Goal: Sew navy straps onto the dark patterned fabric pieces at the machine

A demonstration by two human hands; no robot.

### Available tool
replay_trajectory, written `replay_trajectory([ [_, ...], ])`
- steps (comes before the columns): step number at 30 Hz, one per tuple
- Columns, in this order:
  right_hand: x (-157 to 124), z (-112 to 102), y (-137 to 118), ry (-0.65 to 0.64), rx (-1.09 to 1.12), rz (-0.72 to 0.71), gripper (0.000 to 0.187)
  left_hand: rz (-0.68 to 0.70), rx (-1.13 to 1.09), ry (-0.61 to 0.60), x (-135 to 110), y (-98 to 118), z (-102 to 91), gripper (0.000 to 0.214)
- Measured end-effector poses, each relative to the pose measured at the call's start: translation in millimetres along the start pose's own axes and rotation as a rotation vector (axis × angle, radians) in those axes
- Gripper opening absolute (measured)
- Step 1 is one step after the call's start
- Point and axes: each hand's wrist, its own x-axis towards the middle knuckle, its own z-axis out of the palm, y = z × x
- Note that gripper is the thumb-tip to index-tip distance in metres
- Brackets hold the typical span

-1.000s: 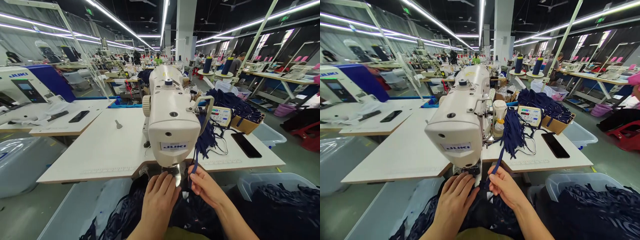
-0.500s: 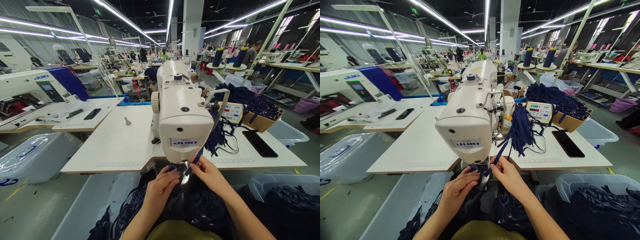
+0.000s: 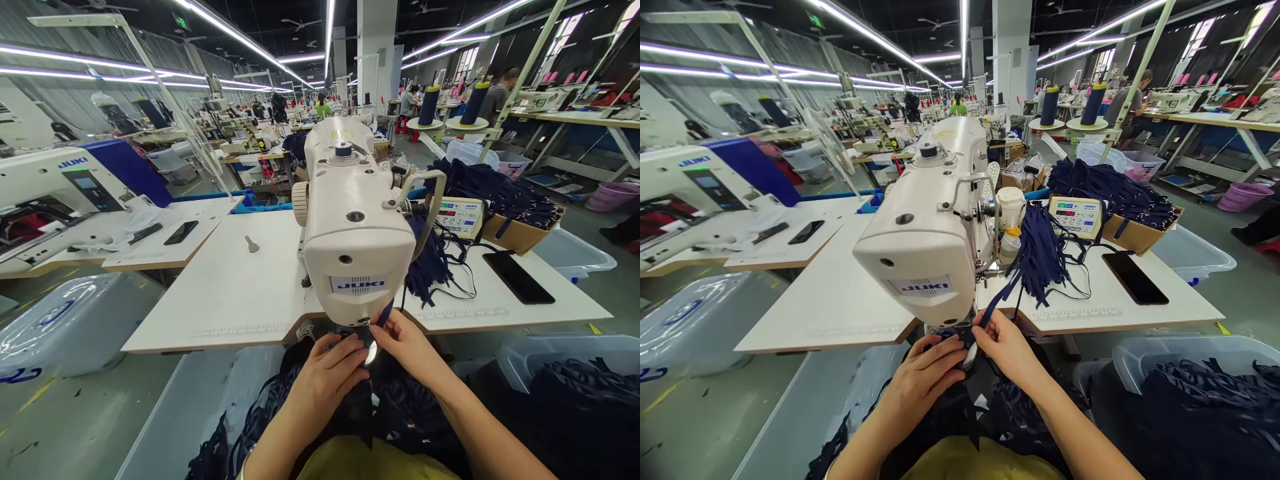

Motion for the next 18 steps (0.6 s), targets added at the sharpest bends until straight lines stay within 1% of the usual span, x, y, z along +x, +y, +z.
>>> replay_trajectory([
  [6, 0.4, 1.2, 2.1, 0.021, -0.030, -0.016, 0.012, 0.013, 0.001, 0.015, -2.1, -0.6, 3.5, 0.026],
  [12, 0.1, 3.1, 2.7, 0.043, -0.057, -0.013, 0.013, 0.060, 0.037, 0.016, 1.7, 0.7, 1.2, 0.025],
  [14, -0.4, 2.9, 1.6, 0.044, -0.056, -0.021, 0.012, 0.068, 0.053, -0.009, 4.2, 0.8, -1.0, 0.026],
  [18, -0.9, 0.0, -3.9, 0.019, -0.092, -0.011, 0.010, 0.067, 0.088, -0.096, 8.7, 0.1, -6.3, 0.025],
])
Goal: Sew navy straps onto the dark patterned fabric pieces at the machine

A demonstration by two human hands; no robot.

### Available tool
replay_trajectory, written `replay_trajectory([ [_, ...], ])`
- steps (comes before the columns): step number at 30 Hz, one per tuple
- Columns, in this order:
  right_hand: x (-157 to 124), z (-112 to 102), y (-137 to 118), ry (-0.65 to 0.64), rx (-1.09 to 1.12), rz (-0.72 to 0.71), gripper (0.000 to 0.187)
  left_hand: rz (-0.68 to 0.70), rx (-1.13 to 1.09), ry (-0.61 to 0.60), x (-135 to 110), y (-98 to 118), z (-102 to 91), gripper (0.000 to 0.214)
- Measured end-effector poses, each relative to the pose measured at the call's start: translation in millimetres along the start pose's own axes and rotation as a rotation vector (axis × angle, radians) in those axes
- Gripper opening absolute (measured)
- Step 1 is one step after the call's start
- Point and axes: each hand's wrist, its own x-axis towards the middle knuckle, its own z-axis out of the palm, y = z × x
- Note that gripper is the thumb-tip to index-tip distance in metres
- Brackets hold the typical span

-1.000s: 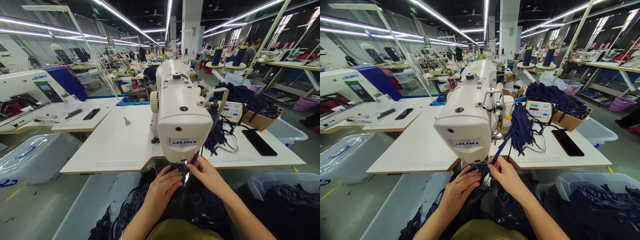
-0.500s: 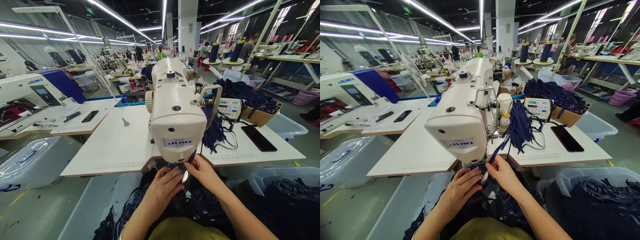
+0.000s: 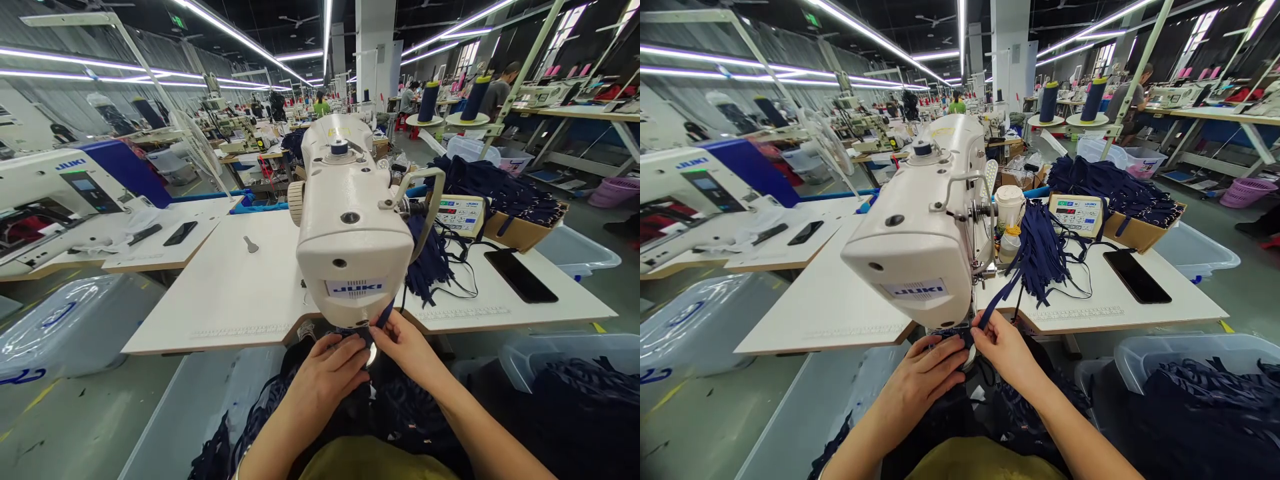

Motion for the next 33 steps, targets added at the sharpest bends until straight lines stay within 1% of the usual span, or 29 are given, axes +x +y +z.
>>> replay_trajectory([
  [3, 4.3, -4.6, -1.8, -0.013, -0.013, -0.016, 0.014, -0.006, 0.042, -0.002, 0.1, -0.8, -1.3, 0.024],
  [6, 13.2, -8.0, 0.2, 0.001, -0.033, -0.058, 0.018, 0.000, 0.090, 0.020, -1.3, -0.4, 0.9, 0.024],
  [10, 23.8, -7.3, 0.8, 0.000, -0.041, -0.052, 0.019, -0.012, 0.161, 0.042, -1.3, 2.9, 3.7, 0.023],
  [15, 29.1, -5.9, -5.1, 0.004, -0.092, -0.040, 0.021, -0.088, 0.161, 0.084, 1.4, 10.7, 6.5, 0.024],
  [18, 33.6, -5.6, -8.7, 0.012, -0.127, -0.032, 0.023, -0.154, 0.189, 0.106, 2.3, 16.0, 12.4, 0.023],
  [20, 37.8, -4.8, -11.6, 0.022, -0.123, -0.032, 0.023, -0.202, 0.228, 0.144, 2.7, 19.0, 17.6, 0.023],
  [23, 44.4, -3.6, -14.5, -0.025, -0.090, -0.085, 0.022, -0.246, 0.295, 0.179, 3.5, 22.4, 24.3, 0.023],
  [27, 51.2, -3.4, -10.0, -0.116, -0.078, -0.172, 0.025, -0.262, 0.344, 0.181, 5.2, 25.2, 27.8, 0.025],
  [33, 51.8, -2.6, -2.8, -0.072, -0.078, -0.162, 0.027, -0.271, 0.381, 0.163, 6.8, 28.7, 27.1, 0.025],
])
